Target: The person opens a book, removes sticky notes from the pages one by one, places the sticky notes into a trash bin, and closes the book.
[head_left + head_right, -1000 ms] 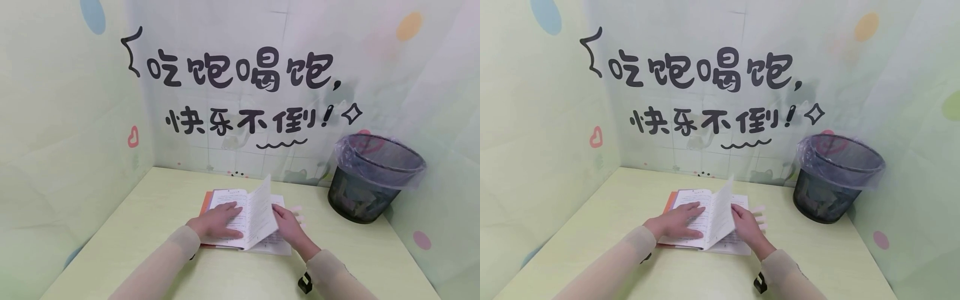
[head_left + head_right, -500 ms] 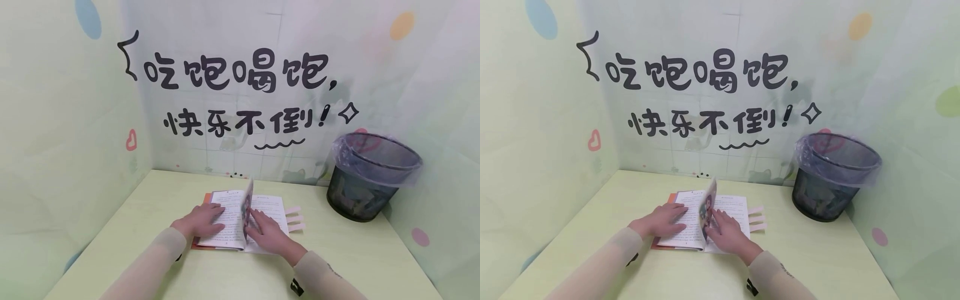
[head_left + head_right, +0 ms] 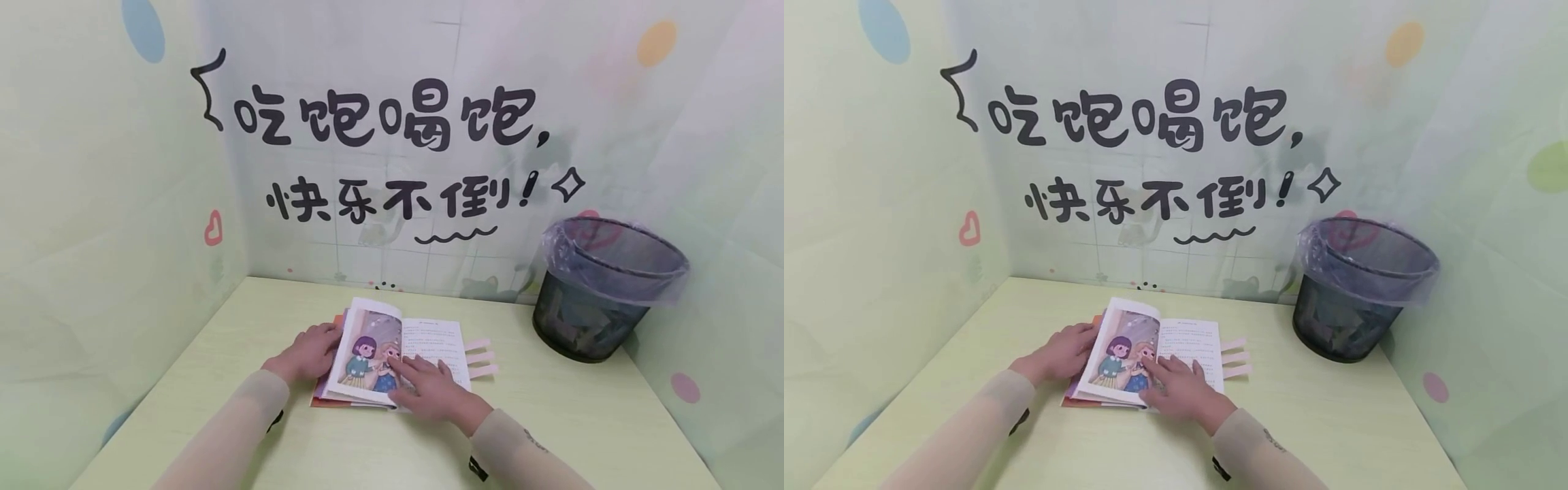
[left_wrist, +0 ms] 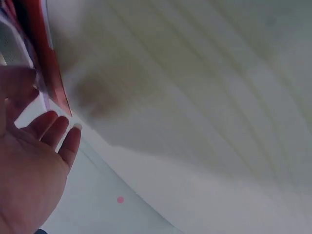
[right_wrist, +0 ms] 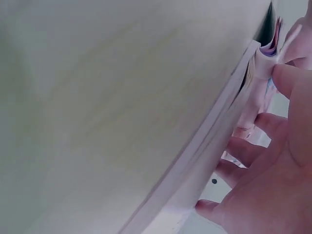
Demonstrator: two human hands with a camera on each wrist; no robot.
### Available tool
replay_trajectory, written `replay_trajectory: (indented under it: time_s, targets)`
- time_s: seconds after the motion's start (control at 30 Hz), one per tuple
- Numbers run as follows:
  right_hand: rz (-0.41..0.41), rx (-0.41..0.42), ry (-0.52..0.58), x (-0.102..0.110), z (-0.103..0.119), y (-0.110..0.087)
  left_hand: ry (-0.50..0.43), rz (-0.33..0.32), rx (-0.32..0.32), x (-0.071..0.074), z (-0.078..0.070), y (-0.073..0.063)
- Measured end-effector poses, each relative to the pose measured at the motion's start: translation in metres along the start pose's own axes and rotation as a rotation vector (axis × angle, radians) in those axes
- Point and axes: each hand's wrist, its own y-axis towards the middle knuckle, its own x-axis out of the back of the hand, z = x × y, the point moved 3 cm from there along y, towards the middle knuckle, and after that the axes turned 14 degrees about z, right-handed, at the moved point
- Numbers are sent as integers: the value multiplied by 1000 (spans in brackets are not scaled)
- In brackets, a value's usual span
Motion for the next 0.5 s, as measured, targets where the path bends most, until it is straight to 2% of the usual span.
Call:
replay_trajectory:
  time_s: [0.1, 0.23, 0.33, 0.5]
  targets:
    - [13, -24, -20, 2, 3, 0, -36, -59, 30, 7, -1, 2]
    - [18, -36, -23, 3, 7, 1, -94, -102, -2, 14, -13, 5]
    - [20, -39, -33, 3, 9, 2, -109, -55, -60, 13, -31, 7]
    - [21, -43, -46, 2, 10, 3, -65, 102, -185, 1, -61, 13]
